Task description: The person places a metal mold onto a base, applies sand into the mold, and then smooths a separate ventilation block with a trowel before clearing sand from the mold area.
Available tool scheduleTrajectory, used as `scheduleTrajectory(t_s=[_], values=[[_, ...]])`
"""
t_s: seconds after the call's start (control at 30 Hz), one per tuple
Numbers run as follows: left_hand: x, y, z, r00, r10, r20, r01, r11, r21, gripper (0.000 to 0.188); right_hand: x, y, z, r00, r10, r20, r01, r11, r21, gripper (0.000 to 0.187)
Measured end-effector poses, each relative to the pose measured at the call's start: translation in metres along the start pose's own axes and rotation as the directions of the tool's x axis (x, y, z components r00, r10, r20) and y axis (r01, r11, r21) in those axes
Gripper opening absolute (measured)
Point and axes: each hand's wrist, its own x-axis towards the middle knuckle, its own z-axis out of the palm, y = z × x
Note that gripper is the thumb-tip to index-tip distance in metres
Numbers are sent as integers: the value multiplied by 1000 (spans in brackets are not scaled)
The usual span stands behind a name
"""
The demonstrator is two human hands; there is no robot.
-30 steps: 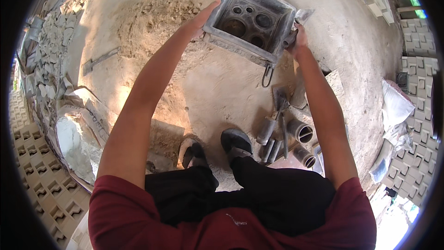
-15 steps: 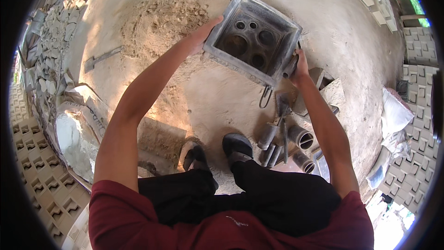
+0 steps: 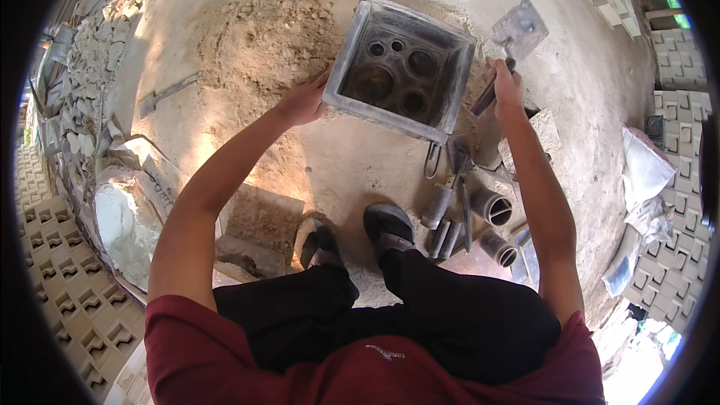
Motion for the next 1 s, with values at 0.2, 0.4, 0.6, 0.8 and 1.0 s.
scheduleTrajectory(t_s=[0.2,0.4,0.6,0.8,1.0], values=[[-5,-8,-42,937,-134,323,21,944,330,56,-36,-58,9,978,-108,179,104,994,34,30],[-38,-49,-57,935,-204,292,34,867,498,53,-18,-62,17,981,-103,166,120,988,-98,33],[-36,-42,-67,945,-265,191,176,906,386,38,64,-2,2,993,-118,-21,104,933,-345,36],[14,-19,-79,973,-181,-146,225,888,401,27,77,32,17,944,-318,-93,169,702,-692,48],[68,17,-89,775,-632,-12,557,692,-459,52,-4,30,40,977,-204,67,211,863,-459,59]])
